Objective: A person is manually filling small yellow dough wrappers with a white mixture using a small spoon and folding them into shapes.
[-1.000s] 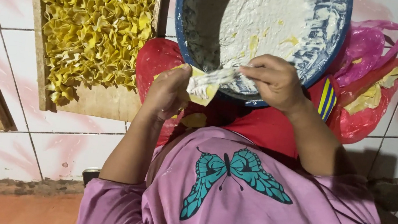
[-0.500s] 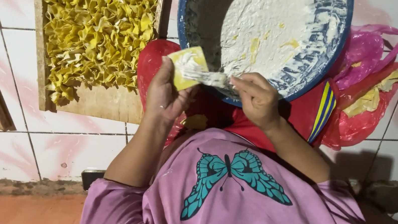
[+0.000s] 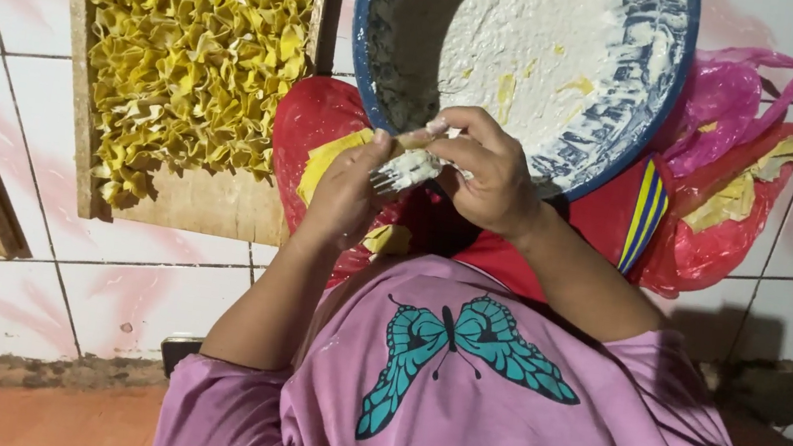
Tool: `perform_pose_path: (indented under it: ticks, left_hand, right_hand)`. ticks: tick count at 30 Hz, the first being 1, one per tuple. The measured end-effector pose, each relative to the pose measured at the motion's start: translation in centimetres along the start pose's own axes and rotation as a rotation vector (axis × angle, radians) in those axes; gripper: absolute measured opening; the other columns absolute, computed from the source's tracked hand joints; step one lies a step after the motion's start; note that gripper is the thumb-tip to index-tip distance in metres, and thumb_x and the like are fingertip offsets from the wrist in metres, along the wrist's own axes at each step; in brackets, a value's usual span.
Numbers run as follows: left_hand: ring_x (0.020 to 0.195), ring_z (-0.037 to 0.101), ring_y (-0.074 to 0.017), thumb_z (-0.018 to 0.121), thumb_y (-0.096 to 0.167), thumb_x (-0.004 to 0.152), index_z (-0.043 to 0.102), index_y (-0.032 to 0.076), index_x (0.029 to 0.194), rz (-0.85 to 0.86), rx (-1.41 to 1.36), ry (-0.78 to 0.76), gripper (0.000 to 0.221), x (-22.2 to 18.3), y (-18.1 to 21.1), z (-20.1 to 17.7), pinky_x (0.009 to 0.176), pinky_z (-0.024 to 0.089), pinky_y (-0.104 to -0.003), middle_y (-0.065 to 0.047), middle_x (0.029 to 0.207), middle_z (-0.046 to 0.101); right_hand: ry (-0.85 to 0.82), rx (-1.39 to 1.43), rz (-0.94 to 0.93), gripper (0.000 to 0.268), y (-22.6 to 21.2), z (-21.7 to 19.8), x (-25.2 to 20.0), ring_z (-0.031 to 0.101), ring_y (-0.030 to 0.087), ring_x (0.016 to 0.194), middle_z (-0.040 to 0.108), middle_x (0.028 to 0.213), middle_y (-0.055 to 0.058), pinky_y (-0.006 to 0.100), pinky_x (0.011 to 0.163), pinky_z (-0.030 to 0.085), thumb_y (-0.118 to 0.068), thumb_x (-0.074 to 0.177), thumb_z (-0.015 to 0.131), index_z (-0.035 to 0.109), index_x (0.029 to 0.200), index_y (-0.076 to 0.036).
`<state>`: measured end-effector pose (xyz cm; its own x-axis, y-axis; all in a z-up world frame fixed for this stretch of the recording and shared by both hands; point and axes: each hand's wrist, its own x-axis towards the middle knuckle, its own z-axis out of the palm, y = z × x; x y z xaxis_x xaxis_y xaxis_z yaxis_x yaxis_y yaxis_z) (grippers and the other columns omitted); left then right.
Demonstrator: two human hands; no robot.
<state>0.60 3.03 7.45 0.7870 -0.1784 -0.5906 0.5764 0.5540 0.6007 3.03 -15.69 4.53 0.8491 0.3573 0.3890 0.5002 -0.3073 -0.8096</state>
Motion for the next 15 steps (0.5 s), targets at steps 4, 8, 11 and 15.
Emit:
perform_pose_path:
  ticks: [4, 8, 11, 15]
  left_hand:
    - [0.049, 0.057, -0.0172, 0.062, 0.042, 0.101, 0.07, 0.003, 0.077, -0.004, 0.03, -0.061, 0.048, 1.7, -3.5, -3.1, 0.045, 0.045, -0.028, -0.009, 0.06, 0.058]
    - [0.073, 0.06, -0.0194, 0.058, 0.039, 0.104, 0.068, -0.002, 0.101, -0.001, 0.024, -0.129, 0.042, 1.2, -2.7, -2.6, 0.065, 0.05, -0.035, -0.014, 0.088, 0.06]
    - [0.108, 0.07, -0.0281, 0.058, 0.039, 0.102, 0.061, -0.007, 0.133, -0.039, -0.07, -0.109, 0.056, 1.5, -2.8, -3.5, 0.091, 0.06, -0.047, -0.025, 0.128, 0.065]
    - [0.12, 0.066, -0.0277, 0.064, 0.028, 0.101, 0.056, -0.003, 0.142, 0.041, -0.139, -0.073, 0.052, 0.3, -2.7, -3.7, 0.1, 0.058, -0.041, -0.024, 0.138, 0.062]
  right_hand:
    - [-0.036, 0.024, 0.023, 0.009, 0.1, 0.4, -0.2, 0.072, 0.038, 0.08, 0.07, 0.099, 0.016, 0.047, 0.07, 0.058, -0.008, 0.097, 0.076, 0.073, 0.102, -0.001]
    - [-0.076, 0.075, 0.076, 0.015, -0.7, -0.2, 0.4, 0.069, 0.039, 0.078, 0.069, 0.094, 0.018, 0.047, 0.069, 0.055, -0.011, 0.098, 0.076, 0.073, 0.106, 0.001]
    - [-0.046, 0.127, 0.128, 0.008, -0.4, -0.5, 0.4, 0.068, 0.028, 0.072, 0.071, 0.092, 0.011, 0.037, 0.067, 0.055, -0.011, 0.096, 0.079, 0.077, 0.095, -0.003]
    - [0.013, 0.159, 0.21, 0.009, -0.6, -0.6, 0.7, 0.065, 0.018, 0.069, 0.073, 0.09, 0.008, 0.028, 0.063, 0.054, -0.01, 0.096, 0.079, 0.078, 0.092, -0.002]
